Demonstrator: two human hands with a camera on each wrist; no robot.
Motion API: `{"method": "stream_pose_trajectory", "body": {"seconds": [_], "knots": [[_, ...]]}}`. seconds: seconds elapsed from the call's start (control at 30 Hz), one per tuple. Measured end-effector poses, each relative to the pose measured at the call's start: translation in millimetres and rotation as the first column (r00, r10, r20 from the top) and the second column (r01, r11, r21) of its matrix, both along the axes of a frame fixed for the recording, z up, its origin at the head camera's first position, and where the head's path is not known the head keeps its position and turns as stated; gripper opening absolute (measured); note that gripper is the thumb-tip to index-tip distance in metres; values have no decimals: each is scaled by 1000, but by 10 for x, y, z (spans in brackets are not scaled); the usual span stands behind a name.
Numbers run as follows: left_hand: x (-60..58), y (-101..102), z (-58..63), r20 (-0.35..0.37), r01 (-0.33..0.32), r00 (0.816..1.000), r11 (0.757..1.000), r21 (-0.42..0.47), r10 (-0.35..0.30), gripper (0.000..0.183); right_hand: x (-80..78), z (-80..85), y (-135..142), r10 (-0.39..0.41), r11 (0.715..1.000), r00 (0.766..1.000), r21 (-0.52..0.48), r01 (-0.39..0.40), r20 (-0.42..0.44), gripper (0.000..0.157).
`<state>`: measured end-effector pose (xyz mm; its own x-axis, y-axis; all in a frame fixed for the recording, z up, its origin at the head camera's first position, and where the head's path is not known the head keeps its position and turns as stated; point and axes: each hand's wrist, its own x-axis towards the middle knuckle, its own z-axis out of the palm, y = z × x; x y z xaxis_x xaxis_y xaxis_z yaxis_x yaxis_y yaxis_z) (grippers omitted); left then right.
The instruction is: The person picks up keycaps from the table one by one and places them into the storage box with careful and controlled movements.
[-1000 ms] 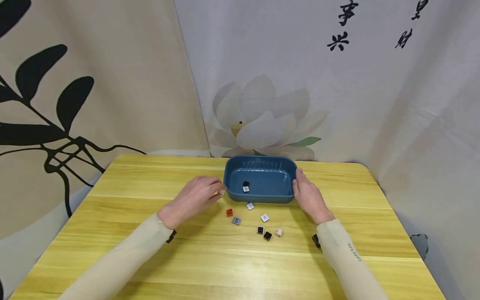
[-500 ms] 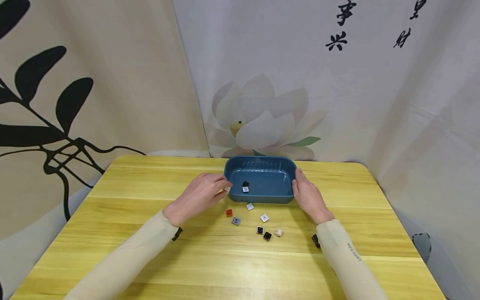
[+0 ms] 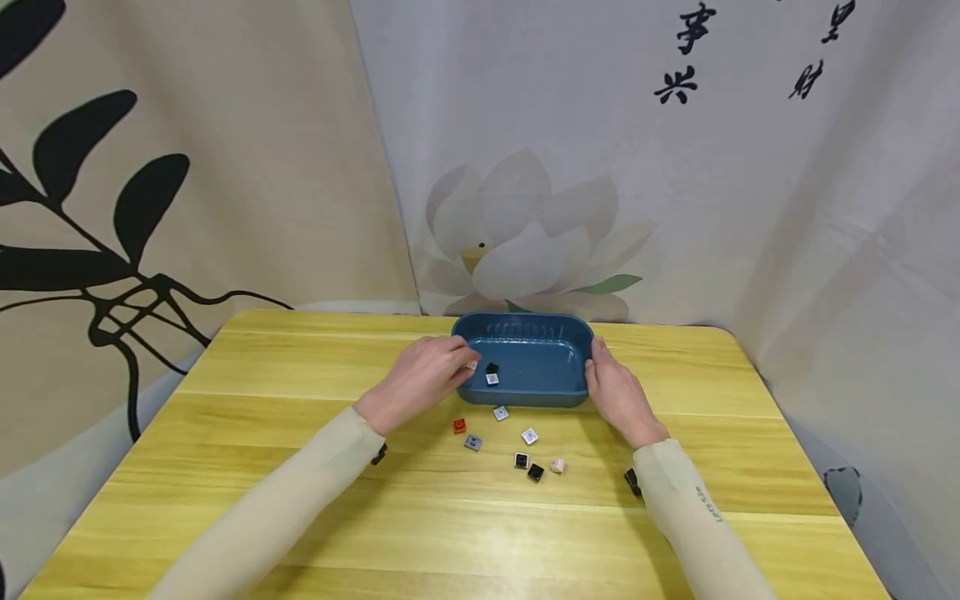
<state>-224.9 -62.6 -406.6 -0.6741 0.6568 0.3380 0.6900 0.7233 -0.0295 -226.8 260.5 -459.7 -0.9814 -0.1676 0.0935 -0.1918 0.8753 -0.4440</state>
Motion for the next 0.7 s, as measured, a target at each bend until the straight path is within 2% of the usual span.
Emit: {"method": "stream_pose_trajectory", "body": {"seconds": [0.37,0.5,0.7], "knots": [[-265,219,-125,66,-49,996,995,-91,55,17,5,-6,-4,3,1000,1000,-2,-3,-11,56],[-333,269,-174,114,-81,989,990,-112,94,18,6,-1,-8,0,1000,1000,0,0,-13,56],[-413,346,-243,133,-129,979,974,-184,155,12,8,10,-14,0,1000,1000,0,0,-8,56]]}}
